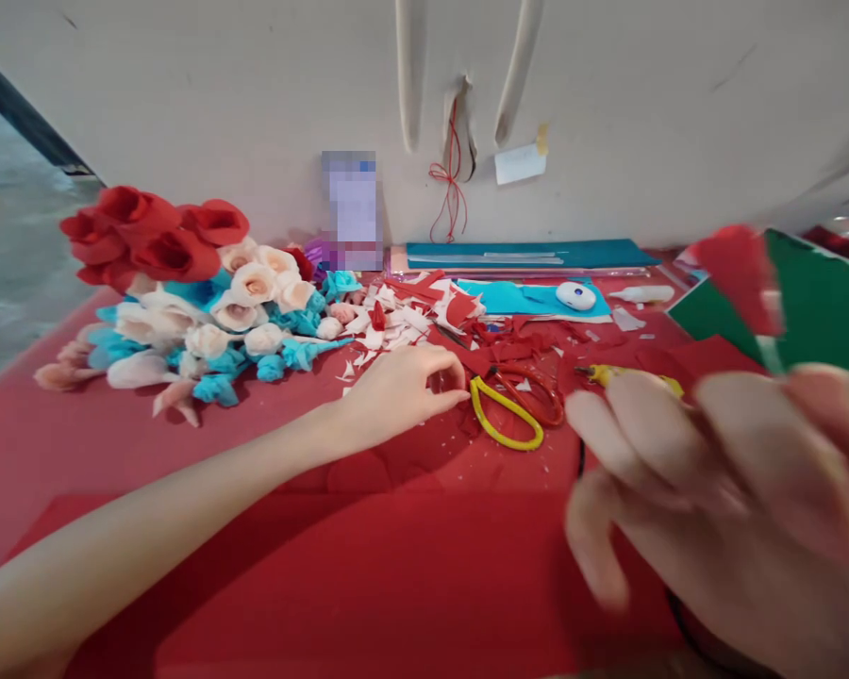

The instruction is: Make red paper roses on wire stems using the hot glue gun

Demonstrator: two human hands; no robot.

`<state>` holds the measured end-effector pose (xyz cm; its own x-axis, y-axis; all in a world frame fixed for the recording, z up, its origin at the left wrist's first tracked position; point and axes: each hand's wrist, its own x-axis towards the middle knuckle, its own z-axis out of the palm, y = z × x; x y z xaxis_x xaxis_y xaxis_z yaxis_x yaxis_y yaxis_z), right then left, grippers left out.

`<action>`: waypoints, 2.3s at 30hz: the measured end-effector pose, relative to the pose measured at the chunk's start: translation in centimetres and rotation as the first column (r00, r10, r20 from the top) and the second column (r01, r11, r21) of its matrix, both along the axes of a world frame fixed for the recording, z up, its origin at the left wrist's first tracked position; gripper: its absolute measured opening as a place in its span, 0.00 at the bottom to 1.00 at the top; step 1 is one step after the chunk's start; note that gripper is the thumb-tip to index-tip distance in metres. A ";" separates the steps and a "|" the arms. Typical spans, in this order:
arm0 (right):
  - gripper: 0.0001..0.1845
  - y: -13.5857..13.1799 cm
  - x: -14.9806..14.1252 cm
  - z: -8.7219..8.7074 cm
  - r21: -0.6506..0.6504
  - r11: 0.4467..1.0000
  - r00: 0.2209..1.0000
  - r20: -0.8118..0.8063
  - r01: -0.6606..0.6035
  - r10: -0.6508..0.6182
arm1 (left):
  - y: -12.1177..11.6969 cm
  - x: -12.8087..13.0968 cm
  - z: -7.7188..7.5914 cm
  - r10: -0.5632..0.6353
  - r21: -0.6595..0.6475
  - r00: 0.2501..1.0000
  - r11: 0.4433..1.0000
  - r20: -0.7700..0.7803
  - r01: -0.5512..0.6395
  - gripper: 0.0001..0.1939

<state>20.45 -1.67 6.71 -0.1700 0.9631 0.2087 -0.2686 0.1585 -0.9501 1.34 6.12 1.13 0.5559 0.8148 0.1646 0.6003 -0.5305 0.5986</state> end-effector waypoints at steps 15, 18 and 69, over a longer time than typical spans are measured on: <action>0.21 1.1 -1.2 -0.3 -0.090 0.977 0.967 -0.188 -0.191 0.172 | -4.4 0.3 3.1 -0.141 0.066 0.947 0.990 0.288 0.127 0.09; 0.21 1.0 -1.3 -0.3 -0.088 0.973 0.967 -0.165 -0.213 0.196 | -4.7 0.2 3.4 -0.199 0.131 0.895 0.979 0.399 0.159 0.07; 0.18 4.1 -1.0 -2.9 -0.007 0.991 0.981 0.147 0.132 -0.129 | -0.7 -0.2 1.6 0.065 -0.213 0.949 0.977 0.309 0.003 0.03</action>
<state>19.49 2.39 3.84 -0.0699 0.9822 0.1744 -0.1052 0.1666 -0.9804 1.16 5.41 2.74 0.4778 0.8654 0.1511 0.3793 -0.3583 0.8531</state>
